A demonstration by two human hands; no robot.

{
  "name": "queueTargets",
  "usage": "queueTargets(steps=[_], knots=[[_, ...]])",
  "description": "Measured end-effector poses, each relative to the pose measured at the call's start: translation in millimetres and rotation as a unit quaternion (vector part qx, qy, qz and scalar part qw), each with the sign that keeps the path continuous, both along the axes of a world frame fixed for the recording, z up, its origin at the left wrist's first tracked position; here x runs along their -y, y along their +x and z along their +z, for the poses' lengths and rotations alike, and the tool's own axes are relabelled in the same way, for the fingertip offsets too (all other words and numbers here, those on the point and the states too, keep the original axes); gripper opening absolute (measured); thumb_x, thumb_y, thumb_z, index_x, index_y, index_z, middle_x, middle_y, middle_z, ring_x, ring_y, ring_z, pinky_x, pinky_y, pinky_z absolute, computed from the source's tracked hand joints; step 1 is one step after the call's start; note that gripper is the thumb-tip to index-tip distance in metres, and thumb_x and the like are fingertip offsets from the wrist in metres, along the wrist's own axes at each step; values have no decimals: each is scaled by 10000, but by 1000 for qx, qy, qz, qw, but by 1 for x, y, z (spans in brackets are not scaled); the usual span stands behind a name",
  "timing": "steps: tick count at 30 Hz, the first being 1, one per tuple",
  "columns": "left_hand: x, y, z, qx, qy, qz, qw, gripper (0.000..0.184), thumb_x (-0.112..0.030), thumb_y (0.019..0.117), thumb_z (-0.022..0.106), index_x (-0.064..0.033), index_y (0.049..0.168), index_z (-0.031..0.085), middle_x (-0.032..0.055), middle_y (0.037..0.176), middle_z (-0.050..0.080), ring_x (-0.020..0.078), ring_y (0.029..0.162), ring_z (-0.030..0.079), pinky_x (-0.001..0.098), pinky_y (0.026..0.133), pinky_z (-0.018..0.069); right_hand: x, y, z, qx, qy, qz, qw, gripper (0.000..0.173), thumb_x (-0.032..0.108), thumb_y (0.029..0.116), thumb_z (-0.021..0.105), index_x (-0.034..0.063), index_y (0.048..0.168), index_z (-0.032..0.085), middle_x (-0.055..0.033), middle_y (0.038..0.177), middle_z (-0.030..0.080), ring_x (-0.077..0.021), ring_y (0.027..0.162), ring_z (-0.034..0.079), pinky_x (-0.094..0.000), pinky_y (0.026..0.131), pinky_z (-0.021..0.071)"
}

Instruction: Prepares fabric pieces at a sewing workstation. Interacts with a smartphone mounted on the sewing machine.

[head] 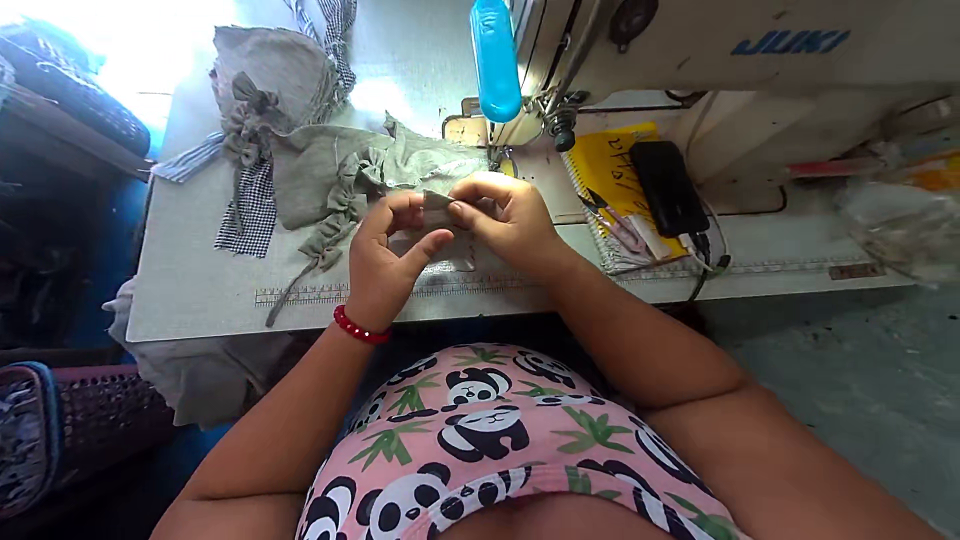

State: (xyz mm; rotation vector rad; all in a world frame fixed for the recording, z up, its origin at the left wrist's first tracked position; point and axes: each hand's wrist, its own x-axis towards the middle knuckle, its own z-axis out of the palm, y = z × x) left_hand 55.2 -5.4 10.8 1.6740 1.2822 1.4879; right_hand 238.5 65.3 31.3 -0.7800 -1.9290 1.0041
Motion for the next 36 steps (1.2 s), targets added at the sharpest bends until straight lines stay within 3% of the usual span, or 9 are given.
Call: queueTargets(steps=[3, 6, 9, 14, 16, 18, 21, 29, 36], knots=[[-2, 4, 2, -2, 32, 34, 999, 222, -120, 947, 709, 27, 1106, 661, 16, 1017, 705, 25, 957, 662, 229, 907, 546, 1, 1, 3, -11, -9, -7, 1000, 117, 75, 953, 647, 14, 1008, 730, -56, 981, 719, -56, 933, 671, -247, 876, 551], [-4, 4, 3, -10, 60, 44, 997, 149, -95, 963, 684, 23, 1054, 676, 22, 1002, 711, 26, 955, 663, 234, 913, 544, 3, 1, 4, -10, 20, -2, 1000, 119, 68, 944, 656, 16, 1013, 737, -56, 975, 722, -62, 939, 671, -257, 882, 547], [1, 0, 6, -83, 97, 43, 991, 158, -139, 983, 675, 8, 1031, 710, 79, 1008, 723, 95, 997, 662, 288, 937, 519, 10, 0, 9, 42, 140, -15, 989, 152, 86, 936, 684, 29, 1061, 749, -80, 994, 738, -146, 968, 687, -351, 899, 546], [14, -13, 10, -224, 139, -57, 963, 200, -226, 1011, 624, -61, 992, 736, 77, 976, 727, 207, 1031, 650, 421, 999, 462, 55, 17, -1, 175, 339, -77, 921, 131, 66, 949, 643, 94, 965, 771, -78, 890, 734, -258, 964, 703, -521, 1023, 477], [3, -8, 9, -274, 134, -97, 947, 253, -232, 1029, 570, -45, 1033, 740, 112, 1035, 733, 251, 1063, 661, 439, 1003, 481, 72, 33, -22, 204, 343, -77, 914, 154, 52, 946, 631, 102, 967, 775, -69, 940, 764, -232, 1006, 724, -499, 1054, 484], [-18, 11, 10, -352, 99, -127, 922, 286, -215, 1038, 530, -43, 1143, 733, 147, 1210, 710, 313, 1202, 640, 489, 1062, 470, 84, 48, -41, 227, 329, -79, 913, 176, 58, 960, 609, 108, 943, 778, -56, 994, 777, -212, 1052, 723, -468, 1052, 493], [-43, 41, 1, -469, 24, -129, 873, 415, -299, 1047, 474, -82, 1351, 653, 160, 1431, 607, 350, 1373, 537, 582, 1172, 340, 93, 61, -53, 232, 309, -81, 919, 199, 78, 976, 592, 110, 929, 782, -56, 1036, 781, -211, 1094, 717, -461, 1052, 501], [-45, 39, -13, -505, -10, -83, 859, 500, -428, 1041, 378, -209, 1418, 624, 134, 1422, 615, 389, 1367, 519, 729, 1117, 231, 87, 59, -52, 206, 320, -32, 924, 202, 68, 978, 587, 92, 928, 781, -83, 1002, 784, -225, 1056, 734, -412, 1025, 528], [-66, 35, -10, -514, -35, -95, 852, 540, -465, 1042, 340, -225, 1459, 586, 148, 1472, 570, 419, 1407, 471, 799, 1106, 155, 68, 57, -51, 223, 307, -36, 925, 201, 71, 965, 582, 83, 949, 782, -95, 1054, 776, -238, 1090, 724, -438, 1044, 517]])
